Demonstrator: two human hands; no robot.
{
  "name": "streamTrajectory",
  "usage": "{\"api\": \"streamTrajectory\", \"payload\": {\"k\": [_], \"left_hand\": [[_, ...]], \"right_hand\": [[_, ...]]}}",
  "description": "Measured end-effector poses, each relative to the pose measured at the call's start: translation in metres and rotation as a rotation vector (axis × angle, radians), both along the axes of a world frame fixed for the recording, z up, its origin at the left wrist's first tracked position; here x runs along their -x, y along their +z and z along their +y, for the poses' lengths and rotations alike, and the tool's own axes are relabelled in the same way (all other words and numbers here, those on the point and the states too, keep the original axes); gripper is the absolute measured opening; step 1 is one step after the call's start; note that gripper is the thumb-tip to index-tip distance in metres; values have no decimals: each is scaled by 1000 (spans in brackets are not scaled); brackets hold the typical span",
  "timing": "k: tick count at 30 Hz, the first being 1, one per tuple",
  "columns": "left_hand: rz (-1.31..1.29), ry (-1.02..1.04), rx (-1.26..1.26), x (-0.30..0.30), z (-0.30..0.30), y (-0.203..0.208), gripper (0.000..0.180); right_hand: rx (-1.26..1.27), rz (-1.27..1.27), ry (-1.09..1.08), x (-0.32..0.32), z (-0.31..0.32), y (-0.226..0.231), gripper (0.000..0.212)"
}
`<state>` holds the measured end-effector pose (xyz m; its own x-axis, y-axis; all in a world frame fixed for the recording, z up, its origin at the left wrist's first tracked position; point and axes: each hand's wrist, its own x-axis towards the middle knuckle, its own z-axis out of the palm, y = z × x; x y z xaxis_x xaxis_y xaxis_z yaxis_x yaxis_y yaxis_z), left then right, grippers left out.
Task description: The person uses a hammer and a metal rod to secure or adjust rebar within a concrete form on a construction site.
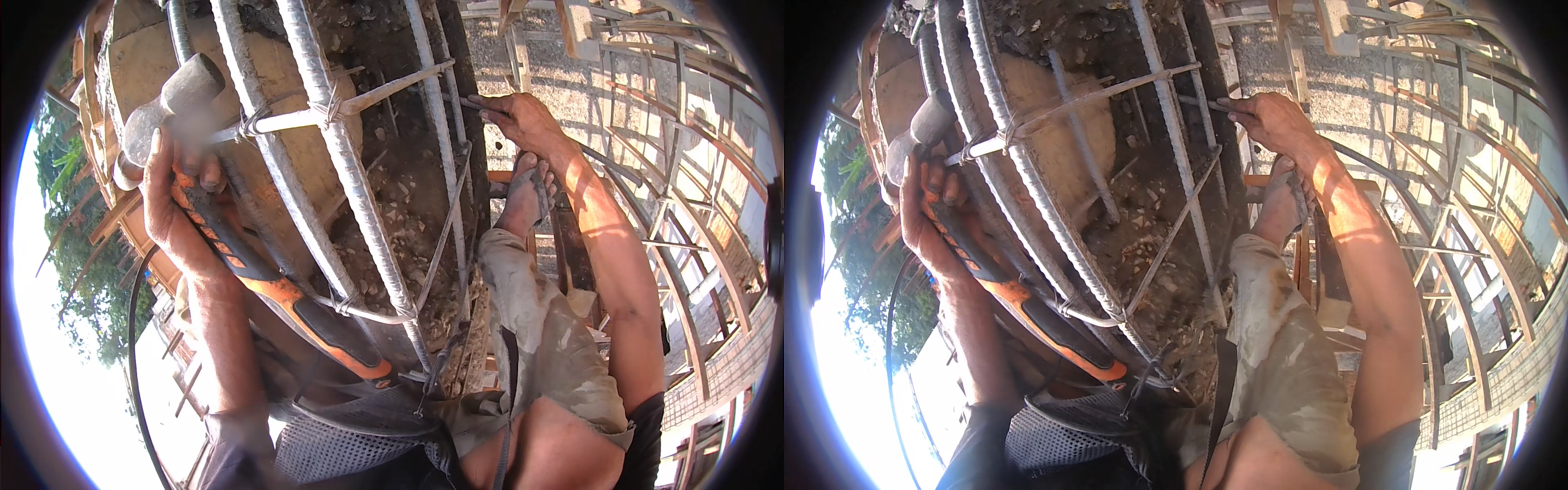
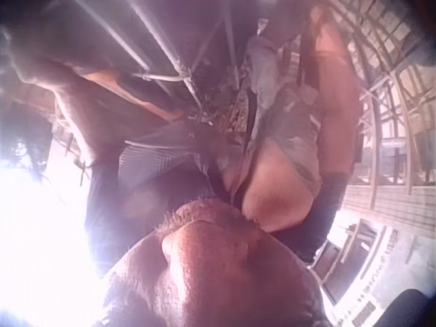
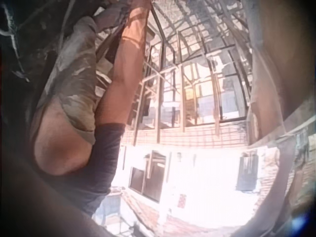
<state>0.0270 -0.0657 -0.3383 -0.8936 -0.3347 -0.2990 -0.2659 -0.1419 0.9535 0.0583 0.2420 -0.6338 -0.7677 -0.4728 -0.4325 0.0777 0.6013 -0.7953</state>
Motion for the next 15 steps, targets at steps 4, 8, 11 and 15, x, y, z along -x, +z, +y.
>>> {"api": "streamTrajectory", "payload": {"k": [4,8,11,15], "left_hand": [[16,5,-27,-3,1,4,24],[-1,9,-84,-5,3,5,24],[14,20,-53,-6,3,4,24],[20,8,-57,0,5,-1,24]], "right_hand": [[-6,-138,115,2,52,4,33],[2,-335,-37,6,119,3,33],[-91,-344,-158,10,128,23,31],[-112,-177,-204,17,104,20,33]]}}
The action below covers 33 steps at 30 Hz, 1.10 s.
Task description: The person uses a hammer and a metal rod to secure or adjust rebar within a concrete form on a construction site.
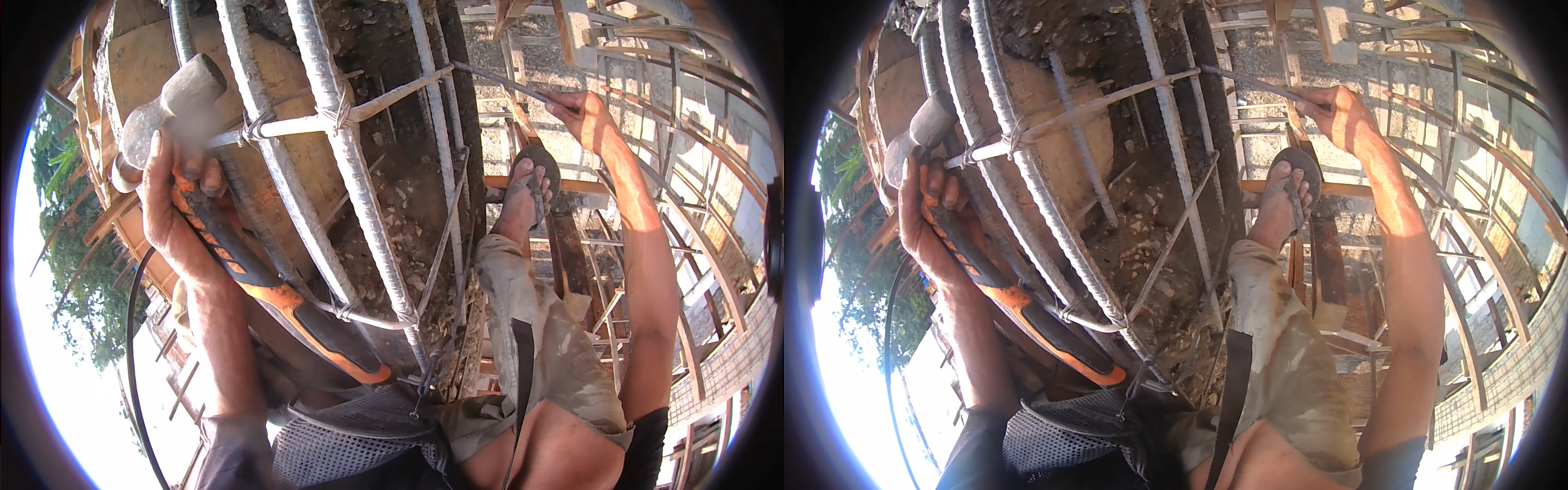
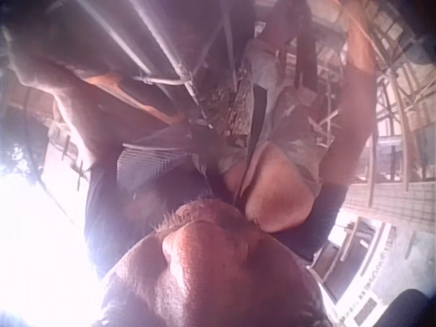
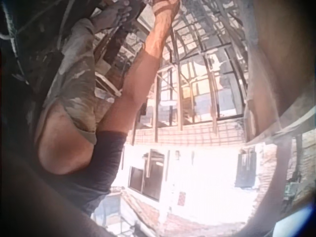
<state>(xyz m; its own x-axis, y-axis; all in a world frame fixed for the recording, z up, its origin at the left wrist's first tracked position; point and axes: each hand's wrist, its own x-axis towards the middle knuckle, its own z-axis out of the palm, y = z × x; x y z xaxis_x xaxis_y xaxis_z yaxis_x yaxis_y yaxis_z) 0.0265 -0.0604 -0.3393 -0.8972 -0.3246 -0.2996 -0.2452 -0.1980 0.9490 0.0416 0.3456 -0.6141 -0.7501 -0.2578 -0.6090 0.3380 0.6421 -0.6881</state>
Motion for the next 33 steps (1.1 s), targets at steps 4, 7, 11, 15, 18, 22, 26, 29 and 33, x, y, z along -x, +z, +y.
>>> {"api": "streamTrajectory", "payload": {"k": [4,7,11,15,18,22,26,29,33], "left_hand": [[7,-19,52,-3,-13,1,25],[-20,-44,45,-4,-7,4,19],[-3,5,116,-1,-6,5,23],[-21,-46,35,-3,-4,1,20],[-22,-38,50,-1,-4,2,18],[-45,58,68,-2,3,5,20],[-20,25,24,-3,-1,2,19],[-9,73,90,-3,-1,3,17],[-28,30,68,-5,-4,6,16]], "right_hand": [[180,-108,35,-14,-24,-17,32],[86,-98,120,-32,-18,-6,30],[58,-106,-74,-27,-2,-4,30],[-46,72,173,1,-66,-2,31],[-53,217,257,2,-98,-19,32],[-24,191,347,-1,-83,-24,32],[-30,2,438,-2,-20,-19,32],[-192,-94,317,5,39,23,25],[-281,-93,204,-8,64,59,18]]}}
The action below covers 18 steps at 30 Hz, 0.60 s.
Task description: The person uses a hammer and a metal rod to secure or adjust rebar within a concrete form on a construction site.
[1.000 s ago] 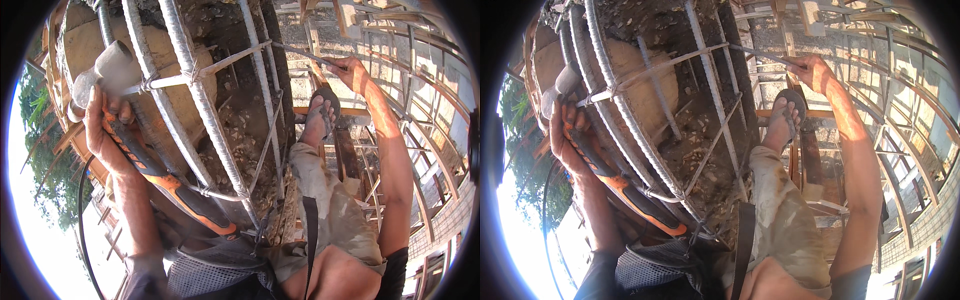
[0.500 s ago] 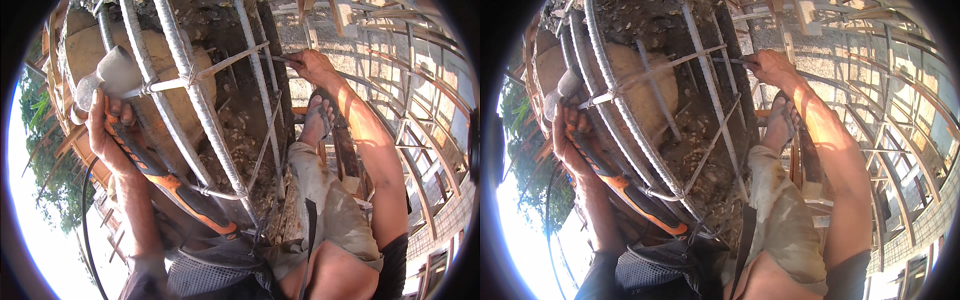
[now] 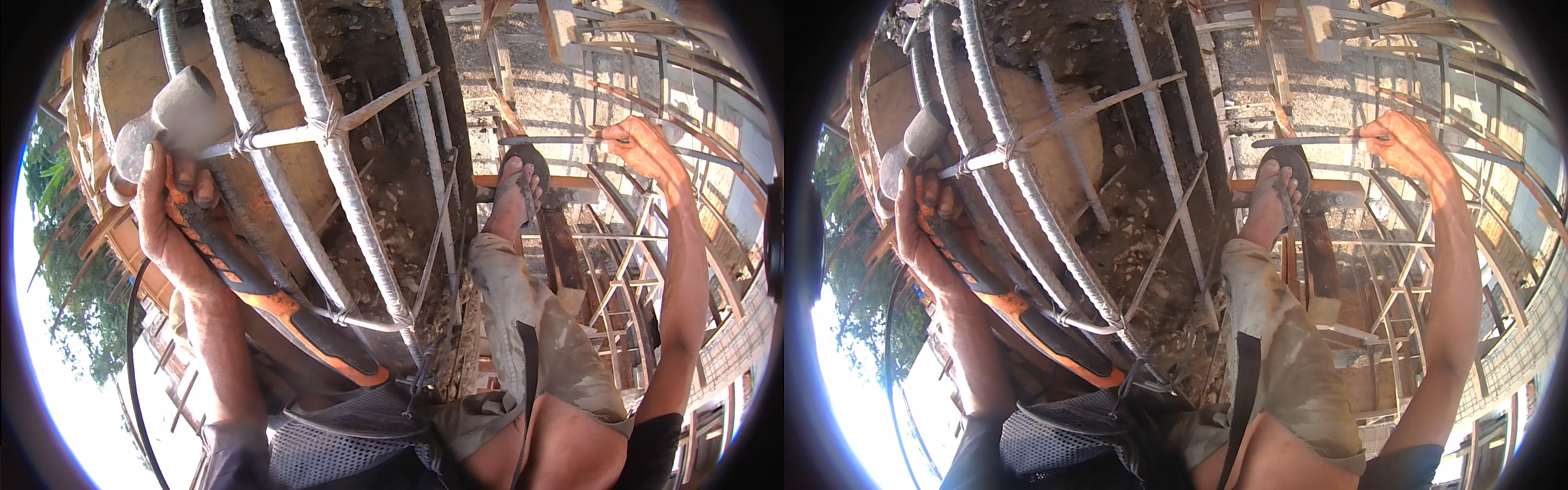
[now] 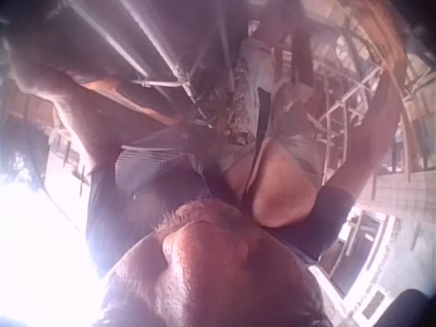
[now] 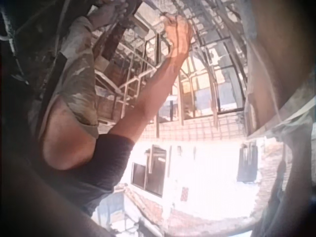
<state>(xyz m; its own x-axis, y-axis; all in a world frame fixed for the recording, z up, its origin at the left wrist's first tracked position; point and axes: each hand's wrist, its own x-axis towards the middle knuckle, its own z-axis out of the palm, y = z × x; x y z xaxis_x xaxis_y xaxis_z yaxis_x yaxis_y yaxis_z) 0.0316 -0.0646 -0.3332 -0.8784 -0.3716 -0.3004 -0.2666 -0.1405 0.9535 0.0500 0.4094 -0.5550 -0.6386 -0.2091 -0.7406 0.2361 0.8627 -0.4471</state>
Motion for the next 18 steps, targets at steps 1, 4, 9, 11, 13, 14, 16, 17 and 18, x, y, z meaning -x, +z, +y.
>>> {"api": "streamTrajectory", "payload": {"k": [1,4,9,11,13,14,16,17,18], "left_hand": [[4,-22,-11,0,-1,1,16],[32,-78,-52,3,-2,-5,19],[43,-34,-10,4,1,-6,25],[63,-66,-36,4,-1,-7,25],[46,-118,-101,2,-6,-4,26],[35,-141,-125,0,-9,-2,26],[30,-117,-90,1,-5,-1,26],[23,-105,-76,0,-2,-4,27],[16,-84,-58,0,-2,-2,26]], "right_hand": [[50,-15,-30,-5,3,0,18],[228,-126,-151,-34,13,-43,22],[198,-48,-11,-31,-62,-52,31],[130,-12,-6,-32,-74,-48,32],[186,-56,-111,-39,-80,-56,33],[139,-23,-114,-44,-89,-44,32],[208,-65,-245,-62,-76,-58,33],[240,-89,-311,-73,-61,-68,33],[269,-83,-508,-78,-51,-73,36]]}}
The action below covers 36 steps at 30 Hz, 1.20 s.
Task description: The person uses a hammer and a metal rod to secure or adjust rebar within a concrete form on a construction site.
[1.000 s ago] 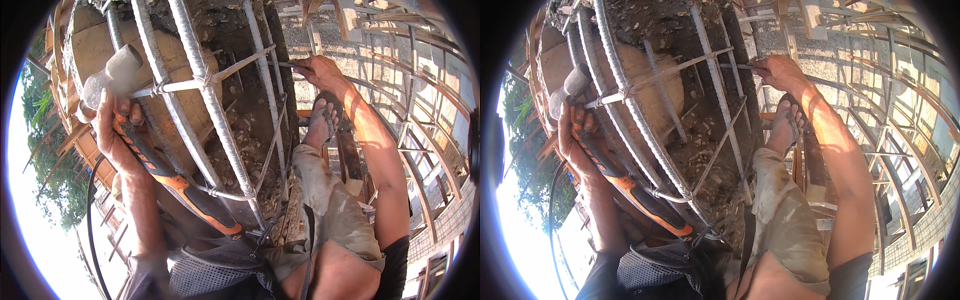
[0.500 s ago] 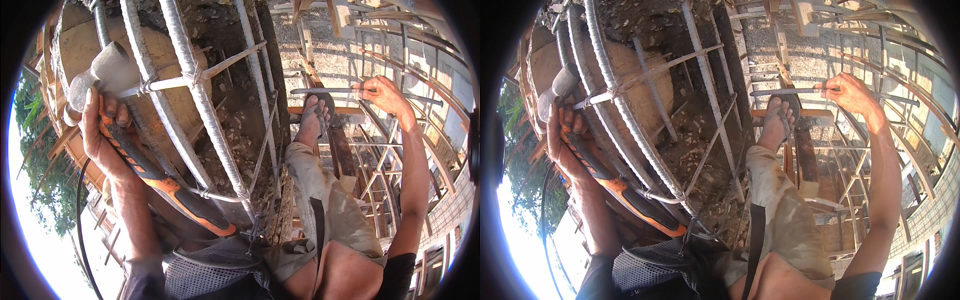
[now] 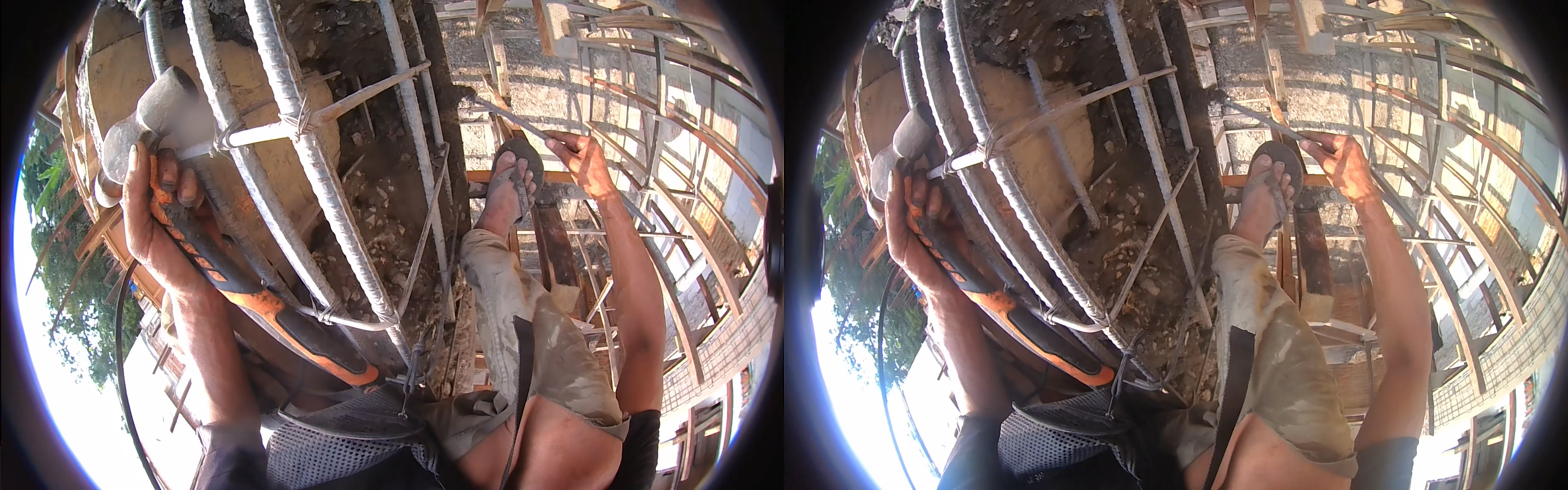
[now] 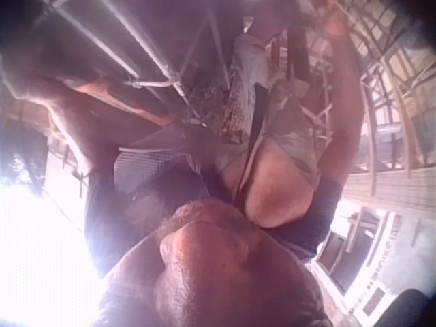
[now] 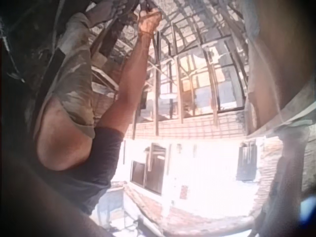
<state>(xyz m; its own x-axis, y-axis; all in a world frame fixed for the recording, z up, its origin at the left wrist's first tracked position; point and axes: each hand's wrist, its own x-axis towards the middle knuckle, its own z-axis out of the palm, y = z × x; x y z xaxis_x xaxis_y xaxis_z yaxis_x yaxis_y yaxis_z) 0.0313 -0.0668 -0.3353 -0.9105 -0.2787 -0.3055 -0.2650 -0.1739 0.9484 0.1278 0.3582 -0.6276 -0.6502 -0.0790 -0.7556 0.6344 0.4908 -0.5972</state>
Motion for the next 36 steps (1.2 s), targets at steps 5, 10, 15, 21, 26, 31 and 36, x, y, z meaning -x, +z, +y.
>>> {"api": "streamTrajectory", "payload": {"k": [5,10,15,21,26,31,36], "left_hand": [[5,-40,-16,1,-3,0,26],[-12,22,-11,1,-4,0,28],[-13,13,-12,0,-1,-2,27],[-36,61,31,0,2,2,19],[-49,79,-11,1,11,3,14],[-47,120,30,1,9,0,12],[-11,49,71,3,0,0,14]], "right_hand": [[64,63,-157,-21,63,-27,34],[87,7,301,7,14,8,31],[-73,347,410,35,-100,-8,37],[-83,240,193,39,-103,-4,35],[22,79,-83,-23,-20,-7,36],[-176,257,260,-29,-5,7,36],[-91,377,556,34,-51,5,34]]}}
